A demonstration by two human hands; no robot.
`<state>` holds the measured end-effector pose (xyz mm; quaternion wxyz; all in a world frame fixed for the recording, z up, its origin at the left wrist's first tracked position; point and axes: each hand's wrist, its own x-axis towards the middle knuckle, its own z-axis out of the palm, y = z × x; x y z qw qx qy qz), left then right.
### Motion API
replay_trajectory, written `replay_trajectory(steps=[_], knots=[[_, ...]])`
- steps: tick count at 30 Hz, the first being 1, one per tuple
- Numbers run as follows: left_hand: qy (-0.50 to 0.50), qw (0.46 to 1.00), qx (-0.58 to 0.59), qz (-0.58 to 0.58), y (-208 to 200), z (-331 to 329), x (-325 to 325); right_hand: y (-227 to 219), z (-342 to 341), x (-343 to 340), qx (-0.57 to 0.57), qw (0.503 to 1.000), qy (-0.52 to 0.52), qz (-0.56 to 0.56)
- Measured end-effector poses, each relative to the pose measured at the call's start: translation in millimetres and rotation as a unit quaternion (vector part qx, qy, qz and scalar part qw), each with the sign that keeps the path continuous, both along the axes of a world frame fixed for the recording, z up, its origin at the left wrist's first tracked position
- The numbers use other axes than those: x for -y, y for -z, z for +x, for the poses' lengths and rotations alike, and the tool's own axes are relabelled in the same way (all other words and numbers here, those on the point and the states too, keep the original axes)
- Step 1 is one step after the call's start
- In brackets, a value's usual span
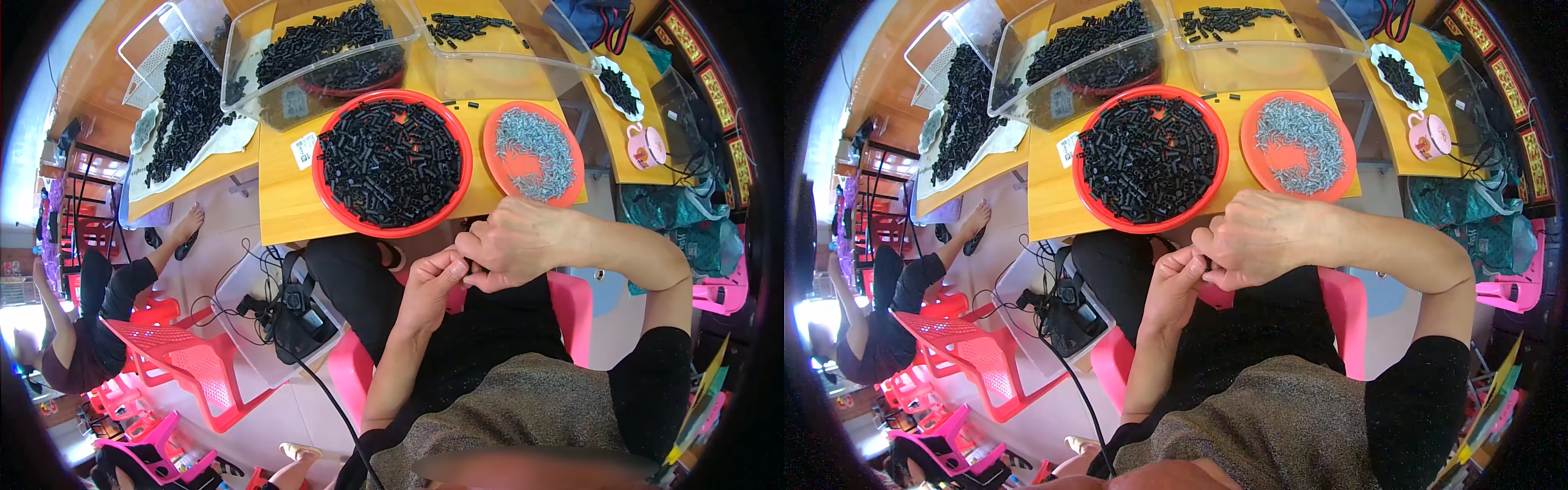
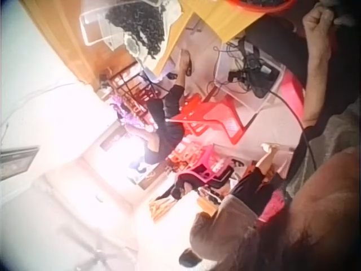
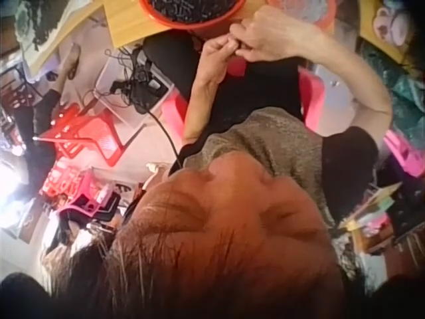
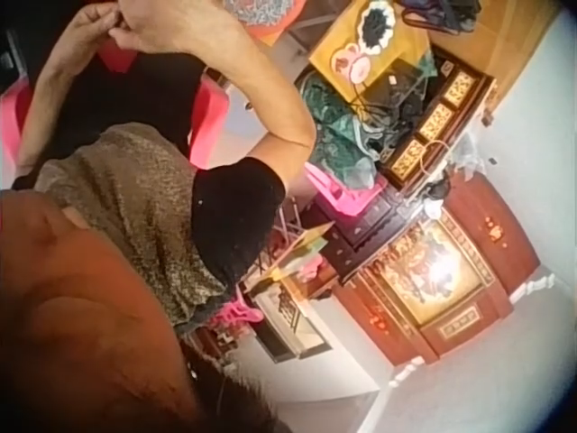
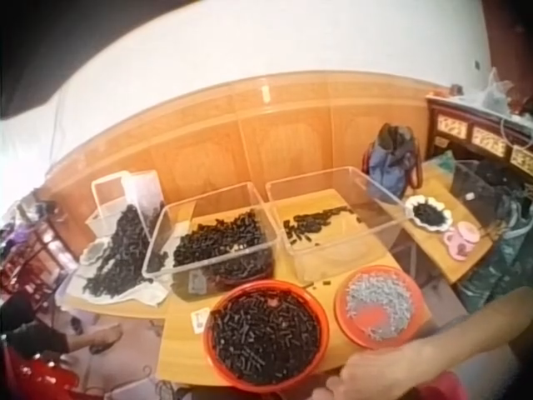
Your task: Manually assembling small silver rings onto black cylindrical components at a workbench.
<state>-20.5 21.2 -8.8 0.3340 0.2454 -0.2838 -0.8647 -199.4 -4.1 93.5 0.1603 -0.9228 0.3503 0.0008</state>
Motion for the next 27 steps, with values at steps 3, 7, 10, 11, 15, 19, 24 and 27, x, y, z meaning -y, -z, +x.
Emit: replay_trajectory(steps=[3, 7, 10, 11, 15, 19, 24, 27], knots=[[-0.003, 1.0, -0.007, 0.0, 3.0, 0.4, 1.1, 3.3, 2.2, -2.3, 0.02, 0.999, 0.025, -0.005], [0.011, 1.0, -0.015, -0.019, 1.1, 1.3, 3.1, 11.6, 2.3, -9.0, 0.054, 0.997, 0.054, -0.007], [0.017, 0.999, -0.023, -0.022, 6.2, 2.8, 3.0, 13.8, 1.6, -11.5, 0.059, 0.997, 0.053, -0.021], [0.029, 0.999, -0.037, -0.013, 8.2, 3.1, 2.6, 13.7, 1.5, -12.0, 0.056, 0.997, 0.051, -0.02], [0.054, 0.997, -0.053, -0.032, 11.7, 2.5, 1.8, 14.3, -4.0, -13.7, 0.051, 0.998, 0.024, -0.02], [0.054, 0.993, 0.006, -0.102, -1.5, 2.9, 3.1, 17.9, -11.6, -15.3, 0.061, 0.996, 0.019, -0.058], [0.066, 0.975, 0.04, -0.21, -5.2, -4.6, -1.8, 31.1, -9.8, -16.9, 0.081, 0.995, 0.015, -0.059], [0.055, 0.967, 0.08, -0.234, -6.3, -6.8, -3.0, 37.4, -10.3, -17.7, 0.063, 0.997, 0.003, -0.049]])
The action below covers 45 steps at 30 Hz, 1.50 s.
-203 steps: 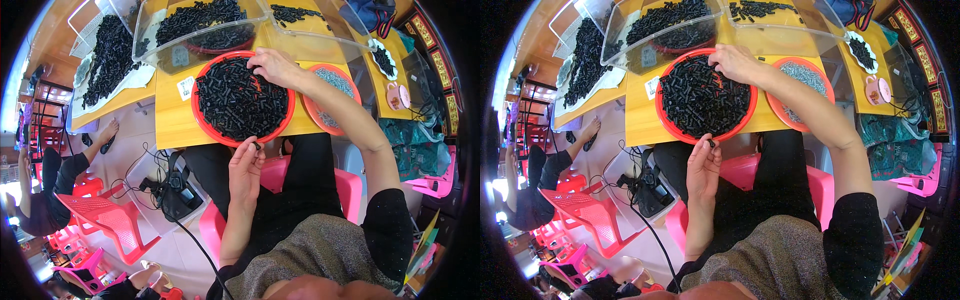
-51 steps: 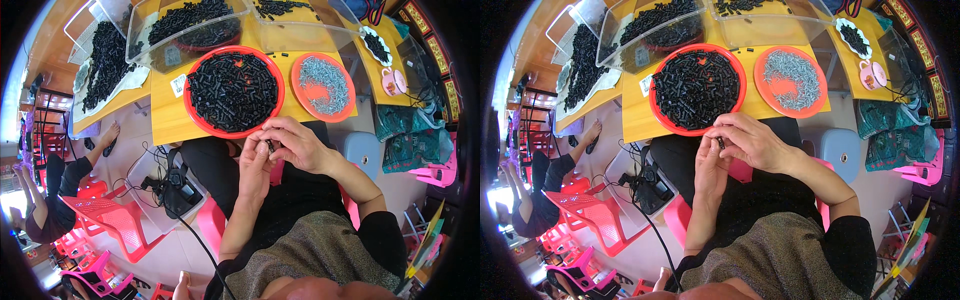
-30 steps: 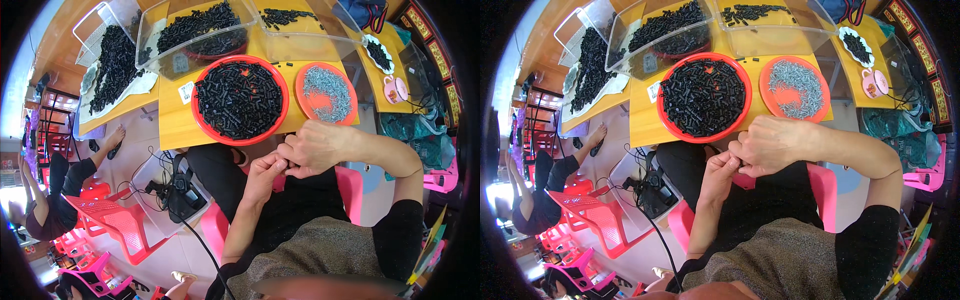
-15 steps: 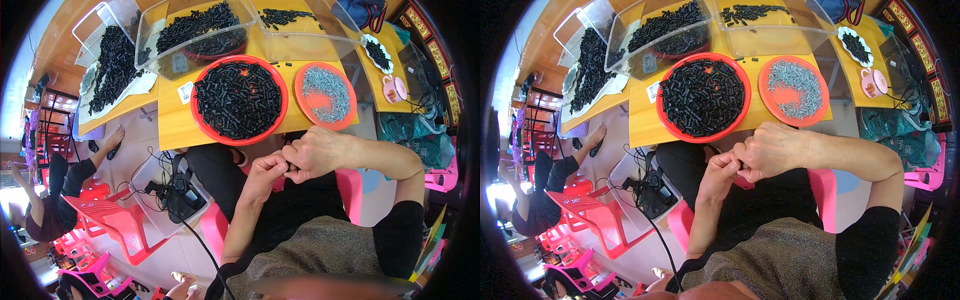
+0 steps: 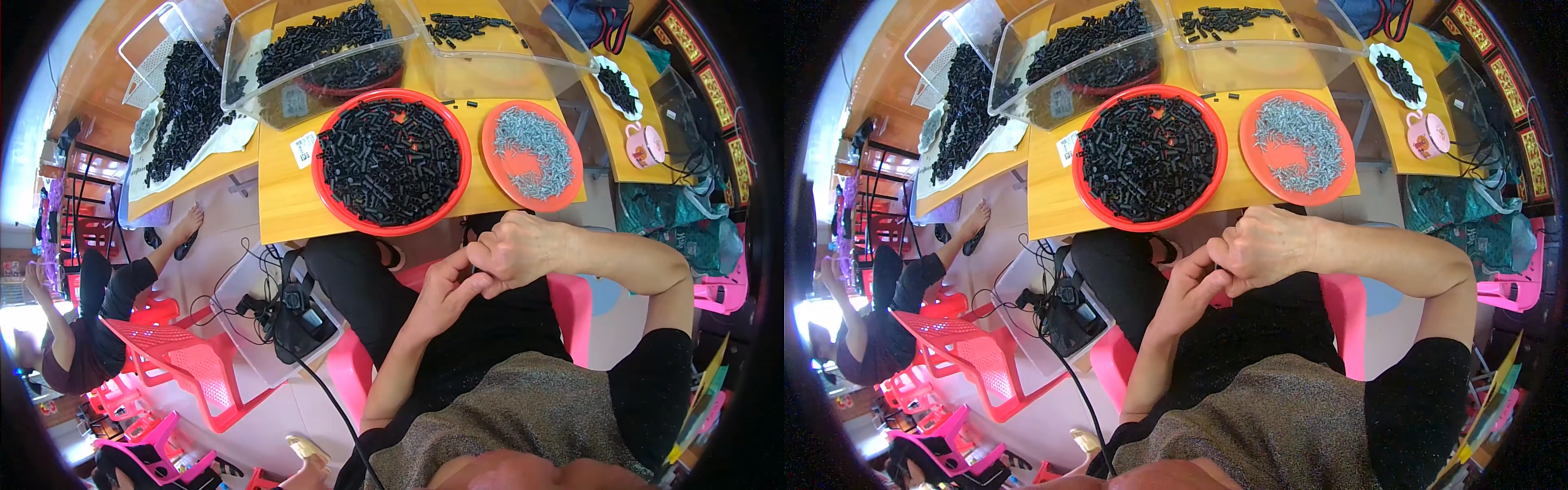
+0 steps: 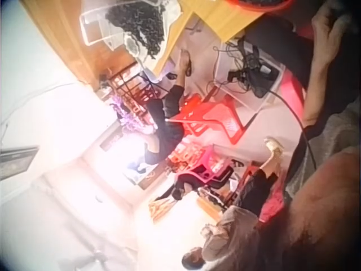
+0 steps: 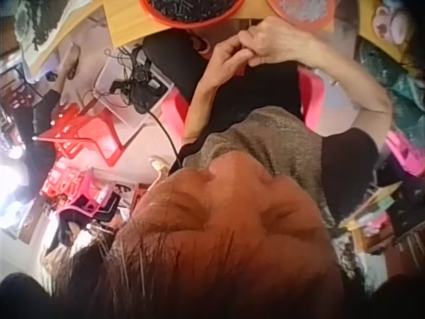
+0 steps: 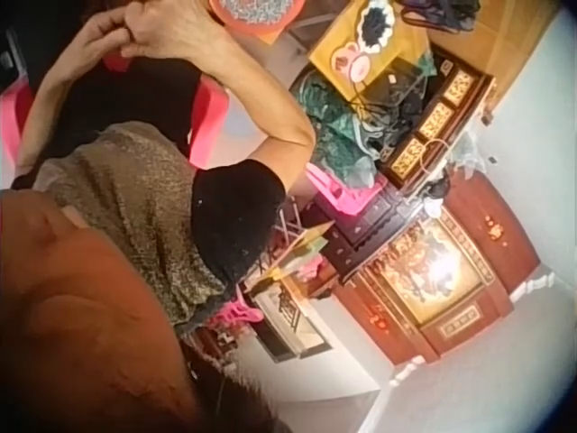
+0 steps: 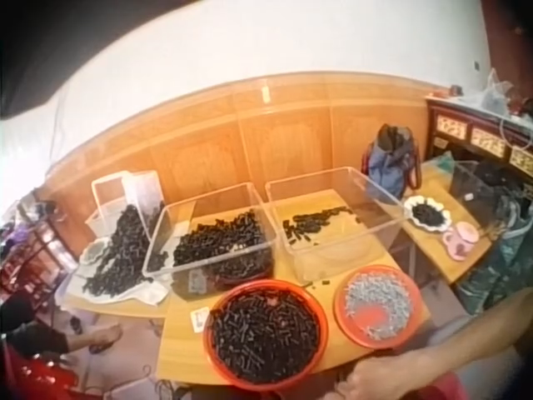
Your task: Manually assembling small silver rings onto black cylindrical components at a workbench.
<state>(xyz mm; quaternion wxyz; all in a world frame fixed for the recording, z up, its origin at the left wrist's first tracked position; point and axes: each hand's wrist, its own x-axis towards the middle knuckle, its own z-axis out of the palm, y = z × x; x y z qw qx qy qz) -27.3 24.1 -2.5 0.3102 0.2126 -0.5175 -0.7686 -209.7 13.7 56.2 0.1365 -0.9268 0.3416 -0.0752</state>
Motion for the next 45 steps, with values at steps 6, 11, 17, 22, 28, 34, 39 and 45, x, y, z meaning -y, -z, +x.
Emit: replay_trajectory(steps=[6, 11, 17, 22, 28, 34, 39, 45], knots=[[-0.029, 0.997, 0.058, -0.036, 7.3, -6.6, -1.0, 15.2, -5.1, 0.3, 0.001, 1.0, -0.005, -0.005], [-0.027, 0.998, 0.006, 0.054, 14.2, 6.3, 4.1, -16.6, -12.3, 28.4, 0.054, 0.989, 0.09, -0.106], [-0.08, 0.994, 0.006, 0.071, 0.4, 8.9, 11.9, -68.3, -68.1, 125.8, 0.016, 0.893, 0.312, -0.322], [-0.111, 0.99, 0.017, 0.084, 3.4, 9.6, 14.2, -37.7, -37.7, 141.2, 0.09, 0.9, 0.253, -0.344], [-0.154, 0.981, 0.017, 0.112, 5.0, 12.5, 18.8, 32.5, 12.0, 131.5, 0.081, 0.962, 0.259, -0.005], [-0.175, 0.975, 0.011, 0.136, 7.2, 15.1, 21.2, 58.2, 15.4, 146.3, 0.029, 0.966, 0.256, -0.019], [-0.225, 0.967, 0.006, 0.12, 12.1, 13.9, 21.4, 34.6, 18.2, 125.9, 0.107, 0.95, 0.294, 0.022], [-0.311, 0.942, 0.002, 0.129, 11.0, 2.4, 17.5, 28.6, 18.8, 41.1, 0.375, 0.764, 0.312, 0.423]])
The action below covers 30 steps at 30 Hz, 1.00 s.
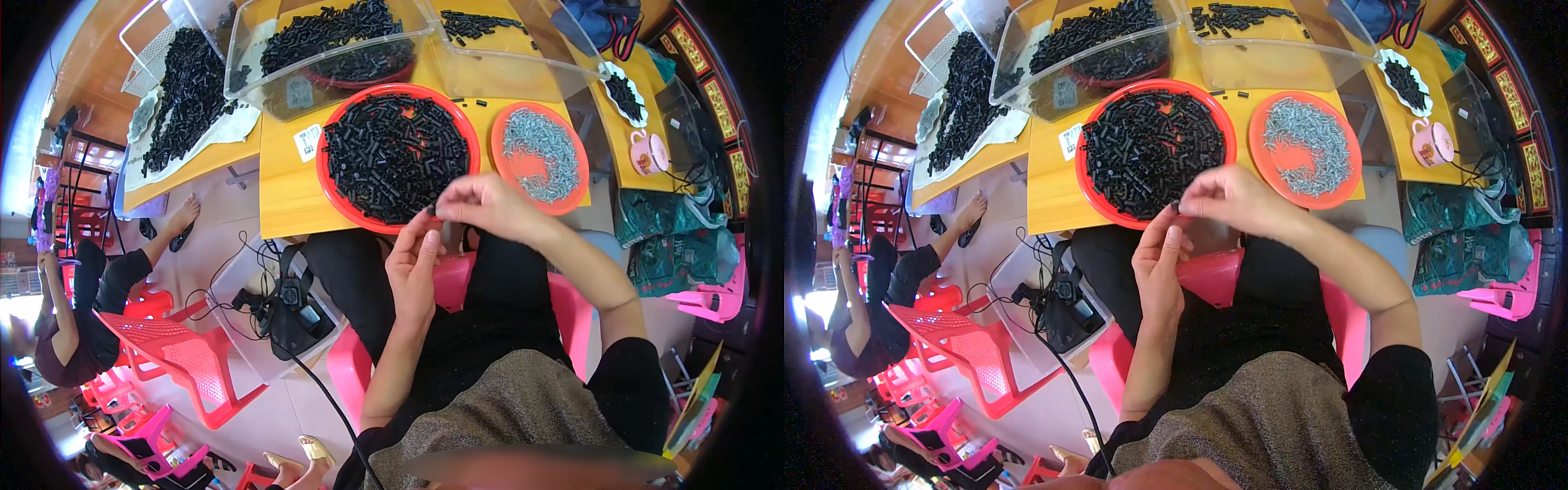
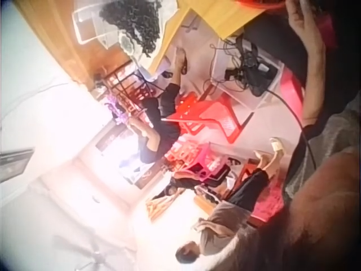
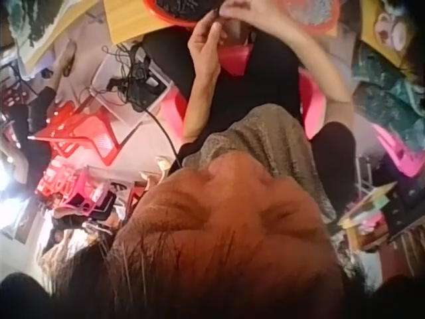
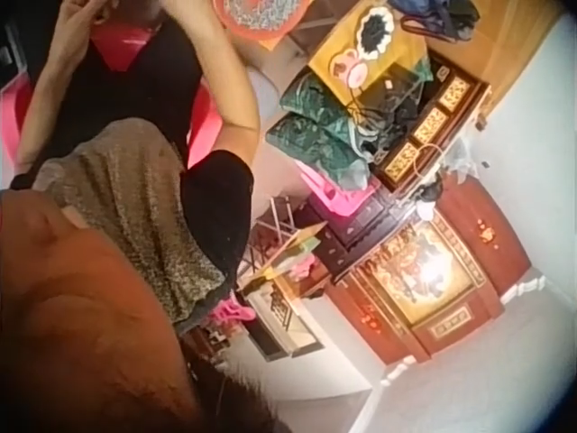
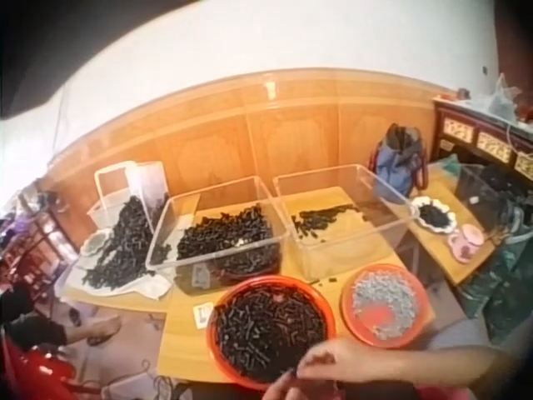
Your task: Manually assembling small silver rings onto black cylindrical components at a workbench.
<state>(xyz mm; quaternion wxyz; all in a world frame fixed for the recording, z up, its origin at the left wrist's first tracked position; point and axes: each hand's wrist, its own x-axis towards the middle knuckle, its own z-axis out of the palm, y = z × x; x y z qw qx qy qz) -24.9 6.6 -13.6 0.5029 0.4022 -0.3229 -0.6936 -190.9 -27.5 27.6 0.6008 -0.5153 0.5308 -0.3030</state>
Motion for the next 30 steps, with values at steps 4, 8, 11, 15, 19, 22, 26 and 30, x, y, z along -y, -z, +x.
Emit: replay_trajectory(steps=[4, 8, 11, 15, 19, 22, 26, 30], knots=[[0.009, 1.0, -0.004, -0.022, 8.7, -9.6, -9.7, 9.1, 0.2, -39.7, 0.165, 0.983, 0.057, 0.065], [0.066, 0.997, 0.012, -0.026, 10.1, -8.7, -11.7, 7.0, -5.7, -59.9, 0.125, 0.985, 0.094, 0.073], [0.063, 0.997, -0.031, 0.019, 5.2, -9.7, -11.8, 15.4, -32.7, -66.7, 0.015, 0.988, 0.153, -0.036], [0.061, 0.996, -0.063, 0.017, 9.0, -10.7, -11.1, 13.3, -100.3, -52.3, -0.245, 0.923, 0.228, -0.188], [0.075, 0.993, -0.083, 0.028, 8.5, -10.3, -11.8, 14.8, -124.4, -31.0, -0.4, 0.866, 0.181, -0.241], [0.087, 0.991, -0.093, 0.046, 9.1, -8.7, -11.1, 26.5, -125.8, -13.6, -0.435, 0.835, 0.11, -0.317], [0.107, 0.982, -0.131, 0.084, 8.3, -3.3, -8.3, 28.4, -123.0, -4.6, -0.475, 0.821, 0.021, -0.315], [0.124, 0.955, -0.234, 0.136, 5.9, 0.1, -4.4, 26.3, -124.7, -3.0, -0.485, 0.814, 0.004, -0.318]])
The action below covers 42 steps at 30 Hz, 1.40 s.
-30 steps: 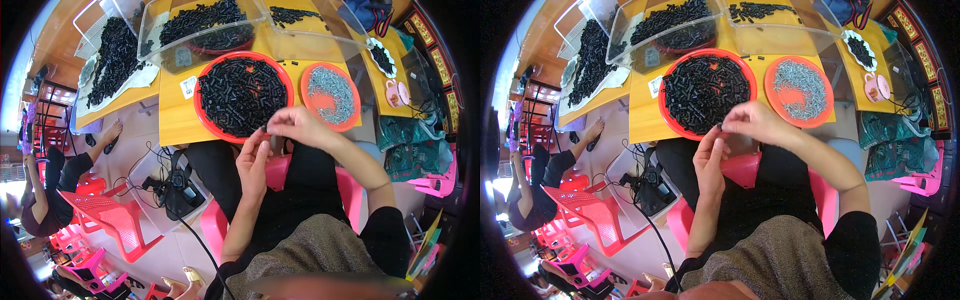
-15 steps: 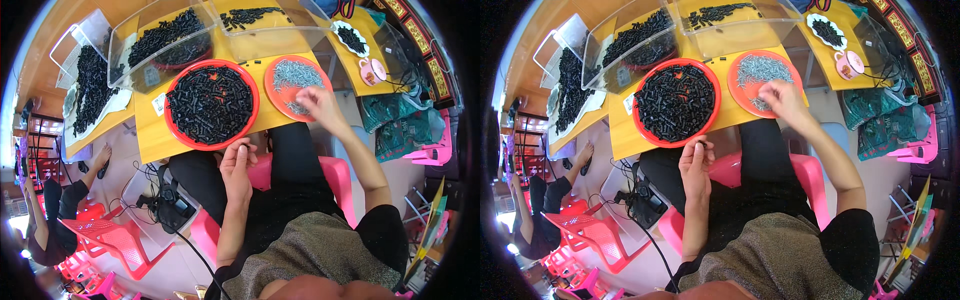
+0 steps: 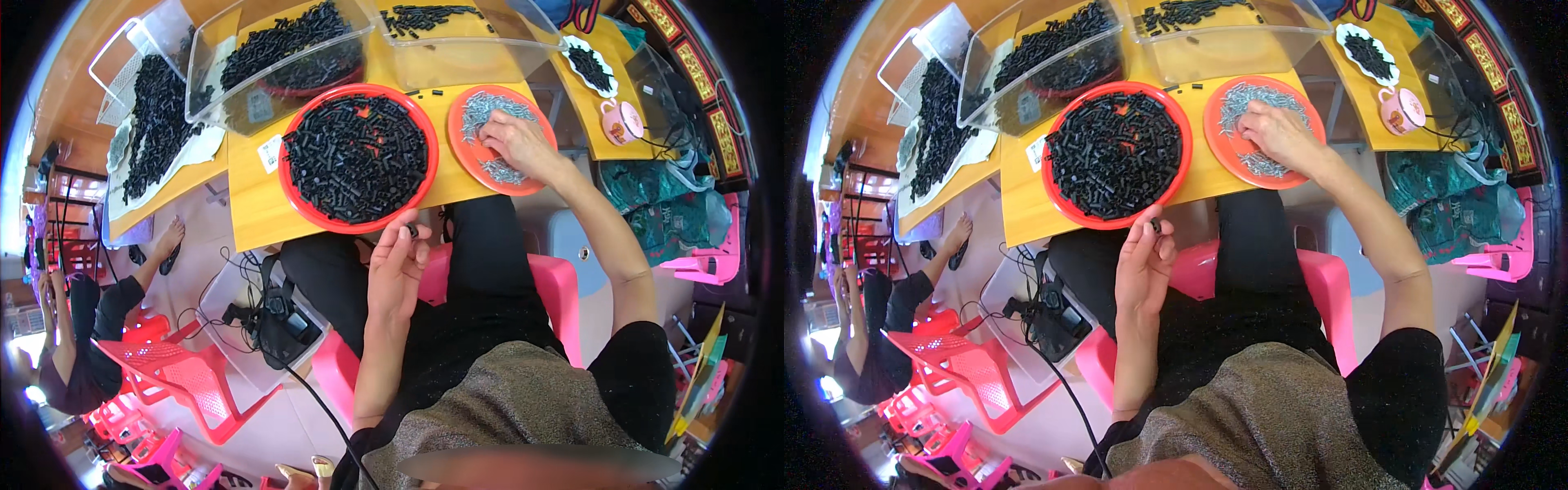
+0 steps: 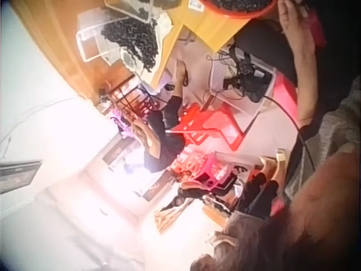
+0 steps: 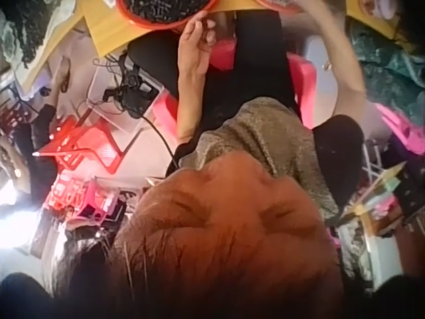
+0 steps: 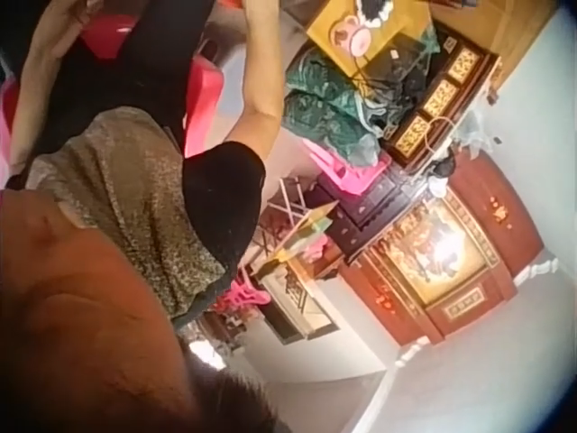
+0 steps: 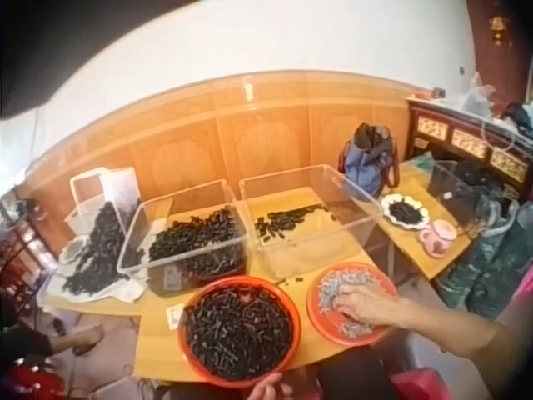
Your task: Manually assembling small silver rings onto black cylindrical components at a workbench.
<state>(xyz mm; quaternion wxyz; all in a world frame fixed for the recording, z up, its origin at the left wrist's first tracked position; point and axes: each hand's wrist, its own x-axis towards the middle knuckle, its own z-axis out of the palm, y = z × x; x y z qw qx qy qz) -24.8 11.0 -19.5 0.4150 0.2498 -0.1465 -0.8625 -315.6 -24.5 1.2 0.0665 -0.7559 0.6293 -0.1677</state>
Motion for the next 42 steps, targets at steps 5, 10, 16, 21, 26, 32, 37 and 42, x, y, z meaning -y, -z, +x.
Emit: replay_trajectory(steps=[5, 10, 16, 21, 26, 32, 37, 42], knots=[[-0.003, 0.998, -0.046, 0.041, 5.2, 3.6, 2.9, -6.4, 15.6, -8.7, 0.082, 0.996, 0.019, -0.027], [-0.033, 0.996, -0.058, 0.059, 5.6, 5.4, 2.5, -39.7, 84.7, -43.3, 0.402, 0.897, 0.117, 0.142], [-0.066, 0.997, 0.047, 0.012, 4.8, -3.1, -3.3, -37.3, 133.7, -56.1, 0.488, 0.863, 0.048, 0.121], [-0.089, 0.99, 0.108, -0.033, -0.1, -4.0, -5.2, -41.1, 135.4, -51.6, 0.456, 0.882, 0.025, 0.117], [-0.115, 0.975, 0.176, -0.075, -4.4, -7.1, -8.5, -41.5, 137.1, -50.9, 0.44, 0.892, 0.006, 0.102], [-0.072, 0.992, 0.099, -0.025, -7.4, -3.8, -8.4, -32.2, 128.8, -46.5, 0.331, 0.943, -0.035, -0.017], [-0.047, 0.998, -0.014, 0.043, -0.9, 2.8, -3.0, -35.2, 119.6, -11.6, 0.284, 0.949, -0.109, -0.084], [-0.058, 0.997, -0.011, 0.054, 5.5, 10.6, 7.8, -14.7, 120.6, 57.7, 0.169, 0.968, -0.154, -0.1]])
